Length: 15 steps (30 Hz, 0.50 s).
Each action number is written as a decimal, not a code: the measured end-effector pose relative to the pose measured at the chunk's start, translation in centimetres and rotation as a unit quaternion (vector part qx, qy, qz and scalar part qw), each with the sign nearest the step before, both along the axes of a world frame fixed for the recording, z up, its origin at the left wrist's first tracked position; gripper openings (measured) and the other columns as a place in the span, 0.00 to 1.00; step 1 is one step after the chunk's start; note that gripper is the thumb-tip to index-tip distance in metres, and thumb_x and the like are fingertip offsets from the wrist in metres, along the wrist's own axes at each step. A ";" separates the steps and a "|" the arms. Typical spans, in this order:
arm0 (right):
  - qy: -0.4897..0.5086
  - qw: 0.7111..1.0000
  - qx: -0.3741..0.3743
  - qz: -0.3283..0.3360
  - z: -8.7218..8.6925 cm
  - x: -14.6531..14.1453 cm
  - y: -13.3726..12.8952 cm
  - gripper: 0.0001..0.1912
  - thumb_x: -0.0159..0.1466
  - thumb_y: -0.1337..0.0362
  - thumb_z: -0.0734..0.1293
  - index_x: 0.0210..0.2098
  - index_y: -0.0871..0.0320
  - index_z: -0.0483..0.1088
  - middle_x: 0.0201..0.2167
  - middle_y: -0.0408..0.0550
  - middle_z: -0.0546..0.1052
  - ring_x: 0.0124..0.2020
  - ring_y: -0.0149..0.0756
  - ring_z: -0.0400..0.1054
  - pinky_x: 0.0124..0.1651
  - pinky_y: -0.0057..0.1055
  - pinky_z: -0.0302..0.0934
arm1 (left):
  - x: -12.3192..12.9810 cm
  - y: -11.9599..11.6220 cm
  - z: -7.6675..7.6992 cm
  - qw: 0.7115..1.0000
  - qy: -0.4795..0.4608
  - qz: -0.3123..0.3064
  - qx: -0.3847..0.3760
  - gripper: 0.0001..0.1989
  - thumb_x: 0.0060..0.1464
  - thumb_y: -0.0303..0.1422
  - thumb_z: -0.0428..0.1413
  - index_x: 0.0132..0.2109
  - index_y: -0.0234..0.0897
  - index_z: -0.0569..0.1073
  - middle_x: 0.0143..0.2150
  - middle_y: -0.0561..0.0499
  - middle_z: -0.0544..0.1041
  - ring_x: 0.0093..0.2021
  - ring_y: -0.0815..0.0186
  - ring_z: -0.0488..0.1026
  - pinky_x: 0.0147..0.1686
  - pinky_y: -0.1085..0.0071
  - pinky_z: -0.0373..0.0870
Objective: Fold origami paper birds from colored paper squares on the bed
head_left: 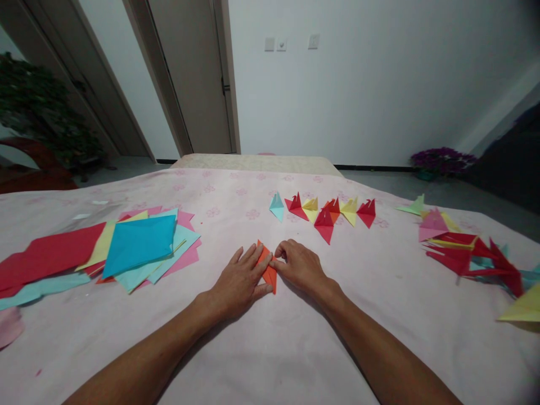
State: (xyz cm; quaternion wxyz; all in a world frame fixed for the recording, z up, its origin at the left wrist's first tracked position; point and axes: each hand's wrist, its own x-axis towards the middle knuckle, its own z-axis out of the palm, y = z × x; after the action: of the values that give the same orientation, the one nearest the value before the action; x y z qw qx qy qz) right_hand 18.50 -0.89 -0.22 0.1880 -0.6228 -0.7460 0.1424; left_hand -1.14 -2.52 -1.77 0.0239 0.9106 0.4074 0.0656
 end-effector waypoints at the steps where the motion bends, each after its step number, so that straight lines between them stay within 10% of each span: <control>1: 0.000 1.000 -0.003 0.003 0.1 0.1 0.0 0.09 0.60 0.55 0.69 0.36 0.53 0.70 0.35 0.41 0.73 0.34 0.32 0.64 0.34 0.29 0.47 | -0.1 -0.1 0.1 1.000 0.003 -0.004 -0.002 0.34 0.63 0.49 0.47 0.70 0.38 0.53 0.71 0.35 0.52 0.72 0.50 0.46 0.66 0.45 0.48; 8: 0.023 0.999 -0.039 0.020 0.5 0.7 0.3 0.15 0.56 0.54 0.73 0.38 0.53 0.70 0.38 0.42 0.73 0.36 0.32 0.65 0.35 0.28 0.49 | -0.2 -1.3 -0.1 0.999 0.005 -0.017 0.029 0.35 0.59 0.50 0.53 0.67 0.36 0.58 0.70 0.36 0.57 0.71 0.46 0.47 0.66 0.46 0.47; 15: 0.002 1.000 -0.014 0.014 0.6 0.3 -0.7 0.13 0.58 0.57 0.71 0.39 0.55 0.69 0.39 0.44 0.70 0.37 0.33 0.64 0.36 0.29 0.50 | 1.3 -3.2 -0.1 0.997 -0.061 0.029 0.046 0.18 0.63 0.36 0.50 0.56 0.34 0.71 0.58 0.36 0.72 0.59 0.49 0.68 0.56 0.51 0.65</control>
State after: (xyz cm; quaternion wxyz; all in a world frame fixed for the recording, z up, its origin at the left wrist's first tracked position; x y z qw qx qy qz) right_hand 18.85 -1.59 0.36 0.1788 -0.6149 -0.7518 0.1572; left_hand 0.13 -5.73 -1.83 0.0048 0.8930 0.4276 0.1401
